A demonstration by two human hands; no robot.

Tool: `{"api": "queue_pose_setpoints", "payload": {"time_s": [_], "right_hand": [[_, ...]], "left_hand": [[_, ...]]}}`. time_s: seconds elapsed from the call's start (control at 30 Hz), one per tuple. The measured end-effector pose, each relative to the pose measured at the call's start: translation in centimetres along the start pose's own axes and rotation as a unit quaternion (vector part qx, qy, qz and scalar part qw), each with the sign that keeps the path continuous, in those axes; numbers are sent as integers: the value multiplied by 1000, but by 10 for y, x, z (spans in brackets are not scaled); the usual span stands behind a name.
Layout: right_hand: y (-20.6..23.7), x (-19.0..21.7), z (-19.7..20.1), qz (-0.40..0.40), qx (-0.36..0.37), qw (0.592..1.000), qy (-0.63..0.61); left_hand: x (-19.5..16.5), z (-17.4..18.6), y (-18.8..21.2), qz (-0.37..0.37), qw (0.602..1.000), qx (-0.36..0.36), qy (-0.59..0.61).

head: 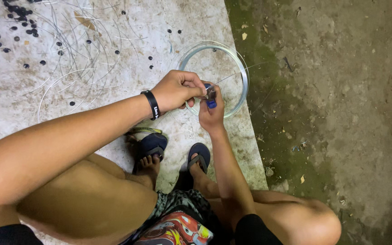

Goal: The person sits on the floor and repeatedly measures, cuts, and bends thin metal wire using pliers. They attach each cut piece to a circular wire frame, forming radial spokes. The person continues this process for multiple pieces, gradually building up the structure.

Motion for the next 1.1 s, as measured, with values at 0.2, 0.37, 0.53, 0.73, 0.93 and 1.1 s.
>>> {"api": "queue_pose_setpoints", "payload": {"time_s": [0.2, 0.37, 0.53, 0.73, 0.93, 1.1], "right_hand": [[1, 0, -4, -10, 21, 1000, -17], [2, 8, -5, -2, 21, 999, -38], [2, 18, -3, -6, 17, 999, -33], [1, 21, -2, -13, 25, 998, -53], [0, 21, -2, -15, 33, 998, -60], [-1, 23, 0, -11, 29, 998, -48]], "left_hand": [[6, 5, 4, 15, 1000, -5, 7], [10, 1, 5, 16, 1000, 1, 3], [9, -3, 7, 15, 1000, 5, -10], [4, -7, 10, 18, 1000, 6, -9], [2, -7, 12, 26, 1000, 5, -5], [3, -7, 12, 19, 1000, 10, -7]]}}
Point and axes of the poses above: each hand's wrist, its own y-axis away from the middle knuckle, its own z-axis out of the back of the hand, x = y × z, the point moved 2 cm from there along -y, towards the middle knuckle, and after that the axes turned 15 degrees about y, right-handed, at the moved point
